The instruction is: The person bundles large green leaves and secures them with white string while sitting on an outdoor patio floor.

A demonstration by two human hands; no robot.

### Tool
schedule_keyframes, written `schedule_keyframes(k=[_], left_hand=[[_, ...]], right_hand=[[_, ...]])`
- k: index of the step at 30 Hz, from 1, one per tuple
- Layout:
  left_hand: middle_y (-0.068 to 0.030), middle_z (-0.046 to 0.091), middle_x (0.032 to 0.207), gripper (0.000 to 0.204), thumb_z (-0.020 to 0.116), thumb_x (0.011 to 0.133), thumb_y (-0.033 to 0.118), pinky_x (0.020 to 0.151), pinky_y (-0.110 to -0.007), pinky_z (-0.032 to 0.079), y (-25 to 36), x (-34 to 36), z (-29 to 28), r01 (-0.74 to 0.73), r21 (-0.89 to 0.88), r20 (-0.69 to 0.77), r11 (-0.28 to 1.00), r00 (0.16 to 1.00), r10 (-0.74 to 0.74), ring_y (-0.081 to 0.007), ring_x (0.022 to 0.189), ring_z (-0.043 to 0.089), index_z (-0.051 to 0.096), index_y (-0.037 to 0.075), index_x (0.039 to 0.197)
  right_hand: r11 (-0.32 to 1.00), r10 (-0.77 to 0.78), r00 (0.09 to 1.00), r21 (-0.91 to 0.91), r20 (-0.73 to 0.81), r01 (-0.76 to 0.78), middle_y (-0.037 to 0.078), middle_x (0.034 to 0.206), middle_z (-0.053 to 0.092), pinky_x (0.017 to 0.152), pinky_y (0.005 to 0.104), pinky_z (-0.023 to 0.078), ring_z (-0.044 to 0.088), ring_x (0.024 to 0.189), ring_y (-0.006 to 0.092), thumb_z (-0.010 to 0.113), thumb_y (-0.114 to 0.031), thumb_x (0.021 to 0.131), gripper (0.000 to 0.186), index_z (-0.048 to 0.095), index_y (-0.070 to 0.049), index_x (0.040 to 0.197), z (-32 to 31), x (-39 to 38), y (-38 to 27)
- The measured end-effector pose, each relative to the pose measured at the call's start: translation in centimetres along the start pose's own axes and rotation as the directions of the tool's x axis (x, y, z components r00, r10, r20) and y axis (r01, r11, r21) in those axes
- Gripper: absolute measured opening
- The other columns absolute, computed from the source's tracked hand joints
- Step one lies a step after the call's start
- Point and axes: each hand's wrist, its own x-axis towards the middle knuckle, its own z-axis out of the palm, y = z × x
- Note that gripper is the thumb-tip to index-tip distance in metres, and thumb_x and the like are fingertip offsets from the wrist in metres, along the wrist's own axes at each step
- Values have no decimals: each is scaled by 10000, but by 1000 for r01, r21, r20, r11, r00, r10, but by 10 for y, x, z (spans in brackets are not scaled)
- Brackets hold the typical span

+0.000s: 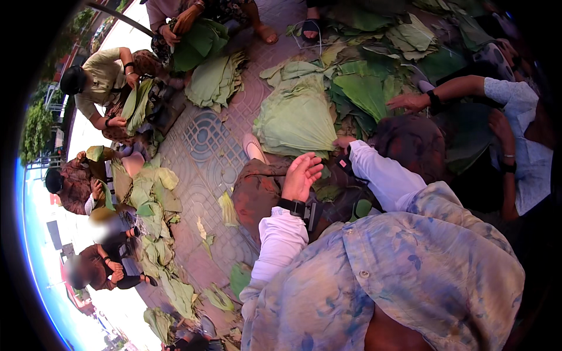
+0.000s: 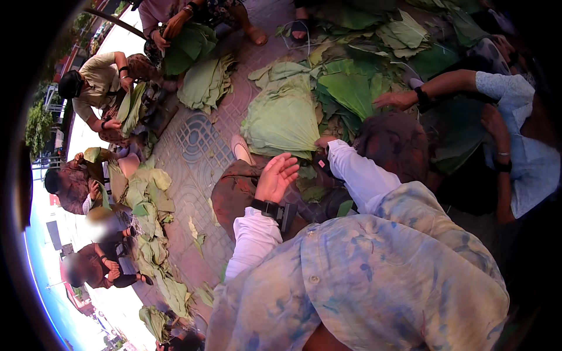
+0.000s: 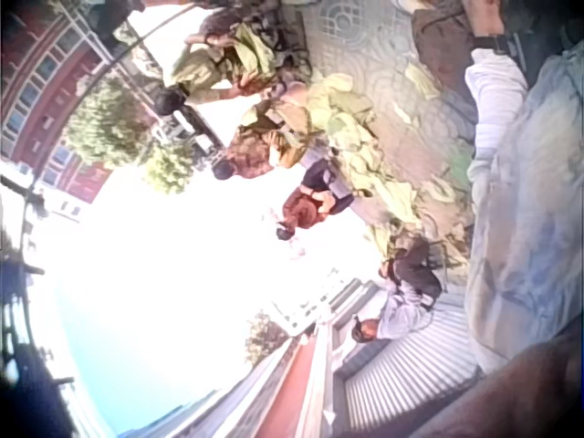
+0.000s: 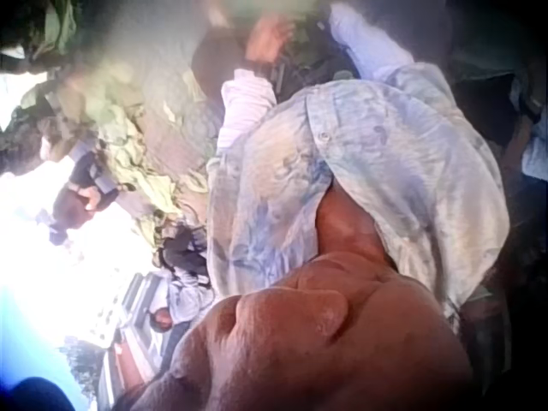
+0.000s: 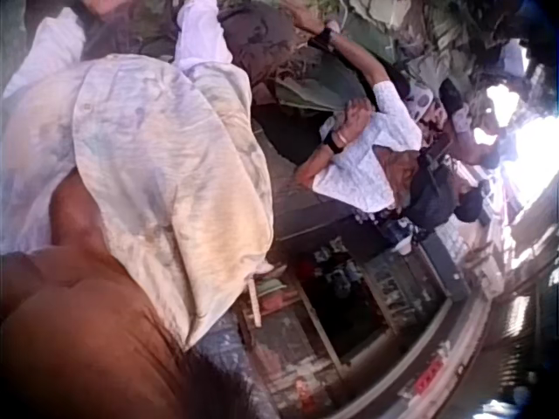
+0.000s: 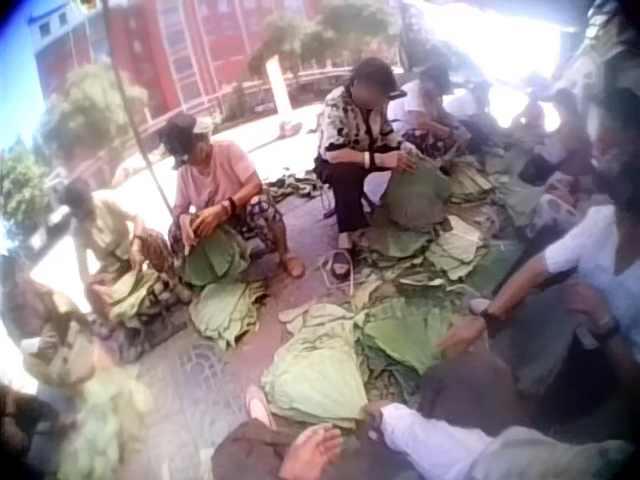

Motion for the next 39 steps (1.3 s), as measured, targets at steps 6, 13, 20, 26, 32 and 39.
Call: schedule_keyframes(k=[6, 13, 20, 26, 32, 39], left_hand=[[-83, 579, 963, 239, 438, 877, 189, 692, -304, 466, -8, 5, -7, -14, 37, -30, 999, 999, 15, -176, 820, 577, 466, 60, 1077], [-33, 576, 896, 198, 461, 859, 229, 653, -288, 448, -15, -3, -23, -27, 53, -76, 998, 997, 31, -149, 752, 560, 497, 122, 1021], [-24, 530, 817, 197, 474, 831, 299, 569, -303, 408, -33, 19, -26, -77, 136, -107, 988, 990, 92, -150, 651, 507, 498, 144, 950], [-31, 526, 806, 185, 466, 825, 279, 557, -304, 403, -34, 27, -28, -93, 147, -107, 985, 988, 109, -157, 646, 494, 495, 144, 947], [-34, 525, 833, 203, 464, 828, 294, 548, -319, 405, -41, 33, -45, -131, 128, -94, 983, 985, 144, -163, 650, 493, 485, 154, 972], [-79, 501, 995, 388, 458, 830, 399, 658, -347, 409, -29, 22, -33, -153, 42, -148, 987, 976, 158, -207, 787, 507, 383, 150, 1118]], right_hand=[[950, -127, 990, 279, -67, 140, 94, 744, 575, 430, 327, 446, 552, 566, 210, 554, -123, 751, 134, 558, -40, 856, 1, -39, -25], [852, -159, 987, 509, 21, 126, 130, 850, 541, 542, 412, 486, 576, 691, 283, 433, -50, 779, 176, 461, -86, 948, 7, -67, -41], [864, -368, 930, 373, 7, 339, 74, 845, 516, 502, 349, 451, 558, 675, 257, 444, -136, 794, 165, 465, -116, 956, -12, -35, -31], [855, -450, 890, 252, -72, 452, 50, 826, 536, 452, 299, 435, 547, 595, 192, 416, -89, 769, 216, 485, -122, 972, -11, -71, -49], [746, -609, 793, 335, -6, 575, 30, 932, 562, 477, 255, 437, 566, 661, 173, 423, -142, 837, 348, 437, -142, 1184, 15, -178, -83], [627, -776, 623, 234, 103, 743, 10, 914, 583, 526, 207, 459, 587, 688, 108, 484, -186, 838, 340, 456, -69, 1156, -2, -259, -65]])
